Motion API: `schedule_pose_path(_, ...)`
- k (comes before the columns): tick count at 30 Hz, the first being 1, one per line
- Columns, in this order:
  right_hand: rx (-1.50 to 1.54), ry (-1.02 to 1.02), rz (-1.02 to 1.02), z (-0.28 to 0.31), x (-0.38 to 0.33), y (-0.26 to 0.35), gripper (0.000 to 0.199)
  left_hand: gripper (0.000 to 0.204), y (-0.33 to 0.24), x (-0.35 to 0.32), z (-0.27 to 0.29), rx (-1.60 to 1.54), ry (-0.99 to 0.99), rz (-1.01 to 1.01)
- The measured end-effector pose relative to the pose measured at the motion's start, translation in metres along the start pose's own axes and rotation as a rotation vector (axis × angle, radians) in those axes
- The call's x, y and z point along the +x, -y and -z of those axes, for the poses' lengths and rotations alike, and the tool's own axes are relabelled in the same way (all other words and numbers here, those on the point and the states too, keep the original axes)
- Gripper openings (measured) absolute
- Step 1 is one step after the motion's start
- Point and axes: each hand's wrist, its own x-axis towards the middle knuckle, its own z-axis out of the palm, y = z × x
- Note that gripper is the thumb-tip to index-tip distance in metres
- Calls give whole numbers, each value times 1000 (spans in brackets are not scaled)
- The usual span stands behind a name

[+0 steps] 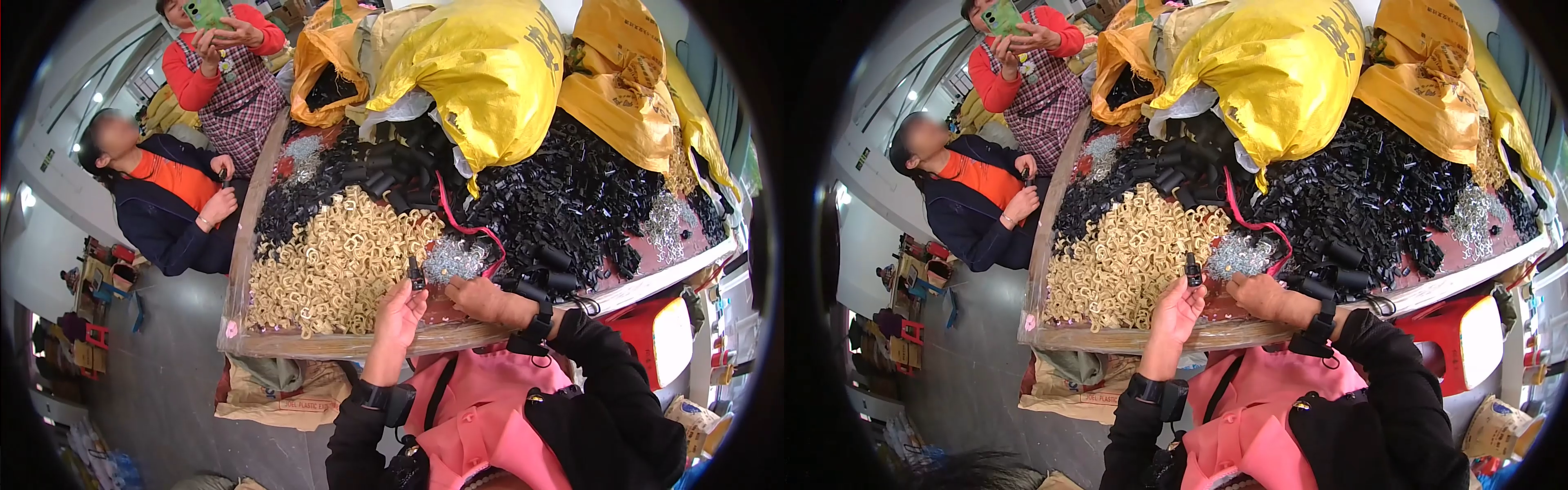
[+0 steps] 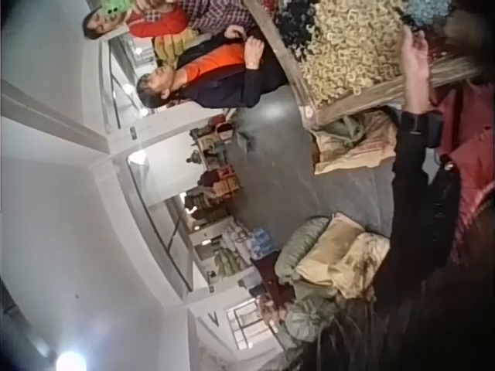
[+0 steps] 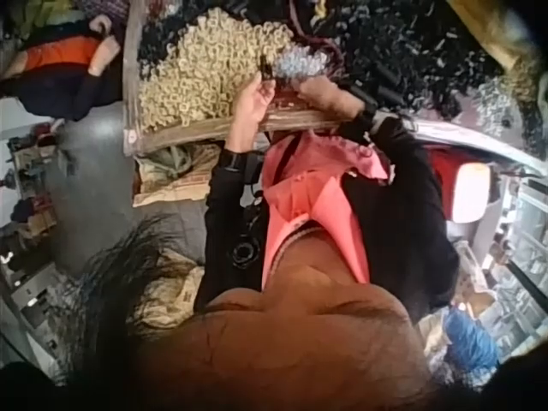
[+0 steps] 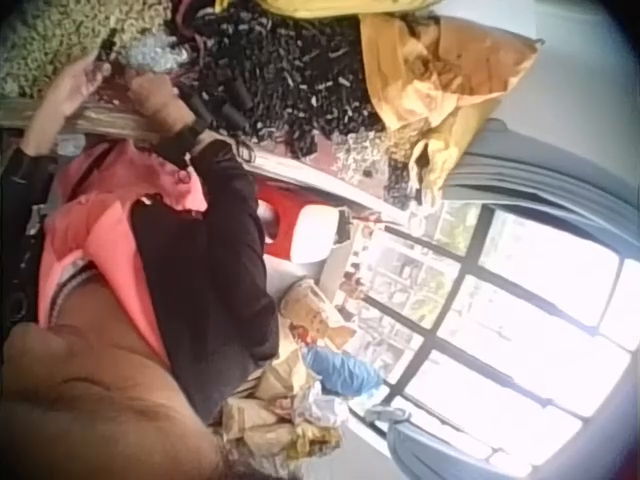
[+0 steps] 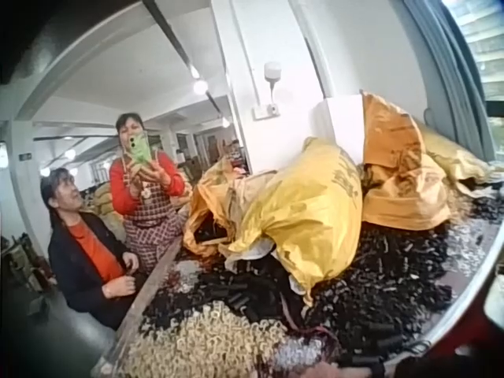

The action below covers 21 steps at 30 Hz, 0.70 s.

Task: The person picks up a black plastic component and a metal pin, inserts the pin, and fits a small beige plastic piece onto the assembly. They then pick up a larger black plastic housing and fit the previous assembly into it to complete the unit.

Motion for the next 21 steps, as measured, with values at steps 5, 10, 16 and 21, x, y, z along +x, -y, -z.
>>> schedule_pose_path(5,19,-53,-67,-3,-2,3,20,17,5,0,2,10,-14,6)
schedule_pose_path(10,181,-242,-38,-10,1,-8,21,18,11,0,1,29,-12,-11)
schedule_pose_path(16,1178,-336,-315,2,10,-8,15,18,23,1,-10,-19,110,-46)
schedule_pose_path(21,1694,-272,-416,1,8,-3,16,20,26,3,-21,-74,271,-80)
